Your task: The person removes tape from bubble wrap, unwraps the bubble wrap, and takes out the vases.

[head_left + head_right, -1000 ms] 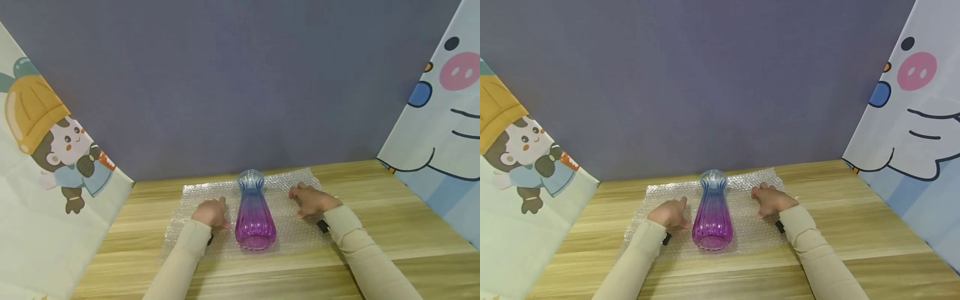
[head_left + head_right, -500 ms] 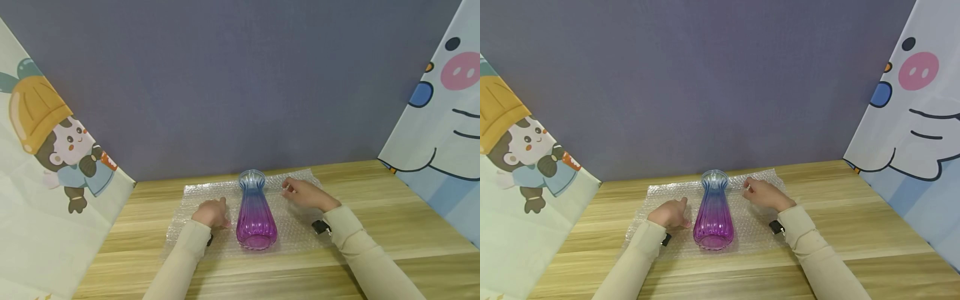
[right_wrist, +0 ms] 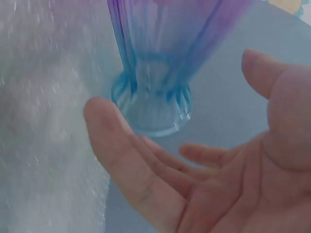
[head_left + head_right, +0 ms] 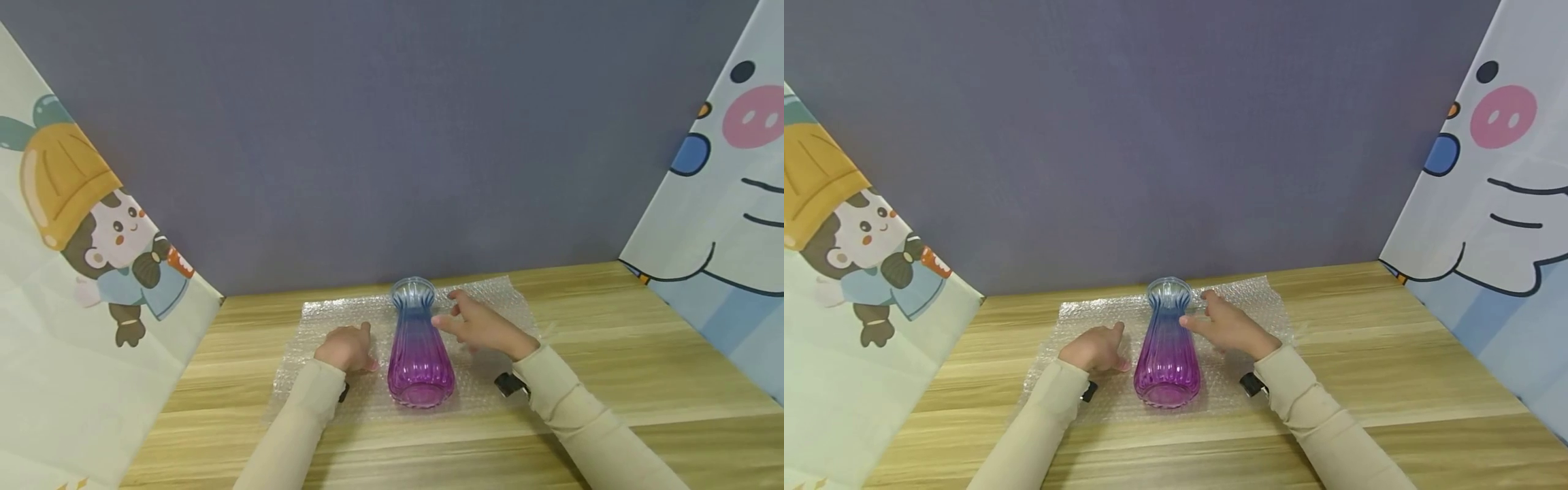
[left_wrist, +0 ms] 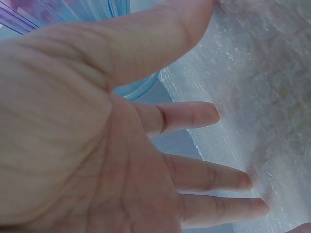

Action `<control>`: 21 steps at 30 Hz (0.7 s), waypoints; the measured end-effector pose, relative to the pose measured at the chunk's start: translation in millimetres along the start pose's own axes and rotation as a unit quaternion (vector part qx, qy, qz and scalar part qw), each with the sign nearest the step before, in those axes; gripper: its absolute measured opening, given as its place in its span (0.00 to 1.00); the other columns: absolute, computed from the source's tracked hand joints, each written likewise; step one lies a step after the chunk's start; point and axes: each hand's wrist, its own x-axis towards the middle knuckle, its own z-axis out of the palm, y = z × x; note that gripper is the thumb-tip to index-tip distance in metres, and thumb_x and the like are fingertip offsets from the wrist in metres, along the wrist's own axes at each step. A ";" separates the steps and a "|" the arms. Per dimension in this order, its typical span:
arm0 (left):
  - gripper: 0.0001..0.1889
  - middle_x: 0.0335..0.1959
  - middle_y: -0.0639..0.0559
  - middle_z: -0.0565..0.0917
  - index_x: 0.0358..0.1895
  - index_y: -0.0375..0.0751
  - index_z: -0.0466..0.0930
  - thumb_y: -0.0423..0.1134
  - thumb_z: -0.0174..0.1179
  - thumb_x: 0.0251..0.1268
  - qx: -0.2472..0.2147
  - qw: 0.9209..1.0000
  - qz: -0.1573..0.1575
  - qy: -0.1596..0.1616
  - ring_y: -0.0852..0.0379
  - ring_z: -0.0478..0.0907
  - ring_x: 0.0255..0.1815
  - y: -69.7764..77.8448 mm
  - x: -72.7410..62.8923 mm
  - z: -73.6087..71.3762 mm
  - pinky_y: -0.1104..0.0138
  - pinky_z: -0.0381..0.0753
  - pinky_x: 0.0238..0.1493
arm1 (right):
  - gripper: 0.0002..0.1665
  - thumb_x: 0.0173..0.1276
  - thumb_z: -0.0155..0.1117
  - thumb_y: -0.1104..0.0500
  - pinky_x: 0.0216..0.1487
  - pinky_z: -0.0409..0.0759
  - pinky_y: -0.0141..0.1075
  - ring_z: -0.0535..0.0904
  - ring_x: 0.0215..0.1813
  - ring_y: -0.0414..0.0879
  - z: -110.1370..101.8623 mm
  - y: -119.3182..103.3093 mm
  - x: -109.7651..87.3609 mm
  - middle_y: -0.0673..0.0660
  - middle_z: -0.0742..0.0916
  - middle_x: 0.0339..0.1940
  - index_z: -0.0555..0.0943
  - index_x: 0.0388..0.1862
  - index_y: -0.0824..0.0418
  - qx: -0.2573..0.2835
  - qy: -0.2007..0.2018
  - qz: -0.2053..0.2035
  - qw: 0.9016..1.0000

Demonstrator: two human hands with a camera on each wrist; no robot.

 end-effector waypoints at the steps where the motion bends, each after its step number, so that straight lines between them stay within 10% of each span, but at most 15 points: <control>1: 0.50 0.59 0.34 0.84 0.78 0.35 0.59 0.54 0.74 0.57 0.001 1.000 0.001 0.001 0.34 0.81 0.62 -0.1 0.0 -0.1 0.47 0.79 0.68 | 0.52 0.74 0.62 0.38 0.27 0.85 0.41 0.85 0.31 0.56 3.1 -0.5 0.5 0.75 0.77 0.66 0.54 0.80 0.69 0.001 0.001 0.004 1.000; 21: 0.51 0.60 0.33 0.83 0.79 0.36 0.59 0.54 0.74 0.57 -0.005 1.000 -0.006 0.002 0.33 0.80 0.63 0.4 2.3 0.6 0.46 0.79 0.68 | 0.56 0.74 0.59 0.35 0.33 0.91 0.48 0.89 0.41 0.53 35.3 3.1 9.3 0.73 0.80 0.64 0.44 0.83 0.62 0.174 -0.073 0.065 0.980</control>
